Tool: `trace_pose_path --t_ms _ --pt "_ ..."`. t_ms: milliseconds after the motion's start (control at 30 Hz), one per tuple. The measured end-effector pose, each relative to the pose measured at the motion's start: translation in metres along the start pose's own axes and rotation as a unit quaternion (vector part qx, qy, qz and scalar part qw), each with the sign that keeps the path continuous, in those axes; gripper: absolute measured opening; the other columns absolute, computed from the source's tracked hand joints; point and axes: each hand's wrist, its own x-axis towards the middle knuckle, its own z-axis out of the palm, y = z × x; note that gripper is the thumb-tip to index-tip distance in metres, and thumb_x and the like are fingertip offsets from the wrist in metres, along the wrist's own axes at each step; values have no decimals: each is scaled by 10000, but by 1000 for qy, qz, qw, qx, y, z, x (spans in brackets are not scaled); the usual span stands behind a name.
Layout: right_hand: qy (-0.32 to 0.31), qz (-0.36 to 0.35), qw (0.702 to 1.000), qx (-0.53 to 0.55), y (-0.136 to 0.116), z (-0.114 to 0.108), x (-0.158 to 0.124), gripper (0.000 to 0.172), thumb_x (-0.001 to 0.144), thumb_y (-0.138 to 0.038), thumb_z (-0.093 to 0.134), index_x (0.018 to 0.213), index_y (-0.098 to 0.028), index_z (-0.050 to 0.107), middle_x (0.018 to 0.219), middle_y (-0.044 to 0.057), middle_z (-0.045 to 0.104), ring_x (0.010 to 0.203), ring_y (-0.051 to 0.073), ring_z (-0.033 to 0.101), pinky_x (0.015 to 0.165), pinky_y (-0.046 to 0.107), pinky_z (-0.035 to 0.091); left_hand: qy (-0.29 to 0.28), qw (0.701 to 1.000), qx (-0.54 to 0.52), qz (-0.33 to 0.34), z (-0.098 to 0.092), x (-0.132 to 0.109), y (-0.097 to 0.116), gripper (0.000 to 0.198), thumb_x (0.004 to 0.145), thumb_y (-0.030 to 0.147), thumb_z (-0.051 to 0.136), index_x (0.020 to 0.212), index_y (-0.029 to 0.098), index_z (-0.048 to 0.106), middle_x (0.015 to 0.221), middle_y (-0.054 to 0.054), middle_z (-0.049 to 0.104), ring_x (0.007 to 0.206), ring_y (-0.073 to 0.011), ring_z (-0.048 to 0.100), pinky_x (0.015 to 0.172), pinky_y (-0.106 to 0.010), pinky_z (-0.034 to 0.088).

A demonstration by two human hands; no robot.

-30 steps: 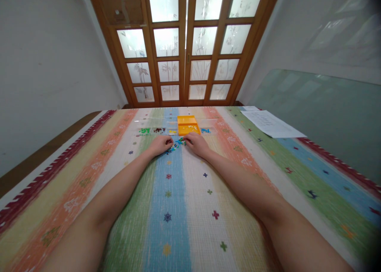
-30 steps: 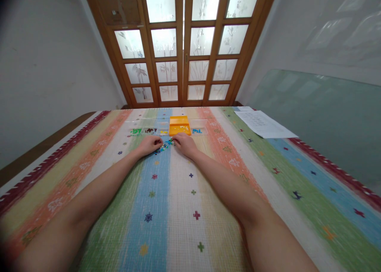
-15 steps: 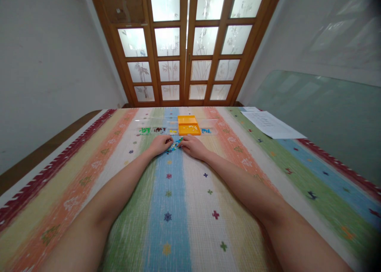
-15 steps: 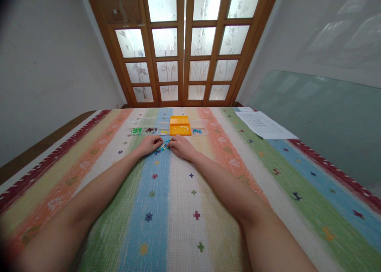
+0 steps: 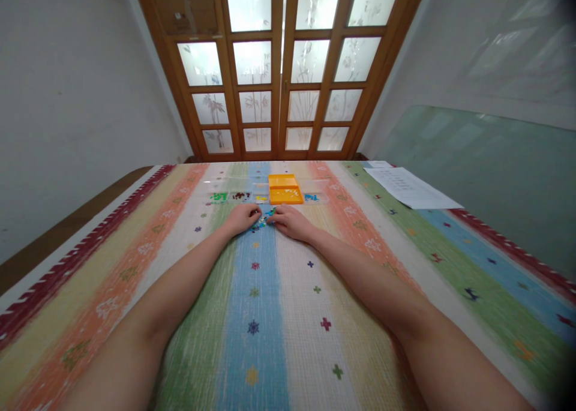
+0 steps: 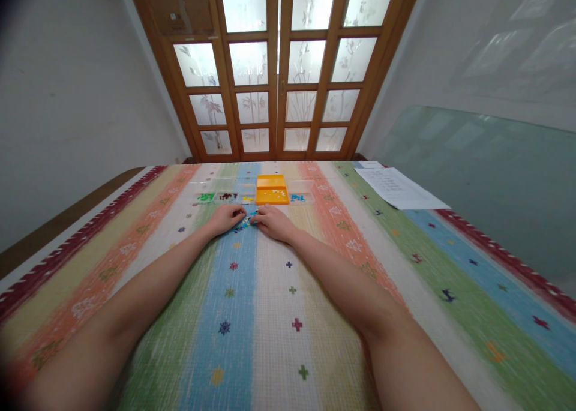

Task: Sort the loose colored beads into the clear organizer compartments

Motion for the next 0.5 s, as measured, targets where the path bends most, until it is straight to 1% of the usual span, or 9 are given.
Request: trace_pose_path --t_ms 333,500 --pt "8 -1 1000 4 1 0 0 123 979 -204 620 1016 -224 736 1004 64 661 995 218 564 900 339 421 3 1000 0 2 1 0 -1 221 922 303 552 928 211 753 908 -34 760 813 -191 648 740 -279 440" --pt "18 25 999 9 0 -3 0 81 956 -206 644 959 -213 724 971 62 666 958 217 568 871 332 429 1 1000 0 4 -2 -1 5 231 927 307 551 946 210 759 891 -35 752 792 -191 633 727 -285 435"
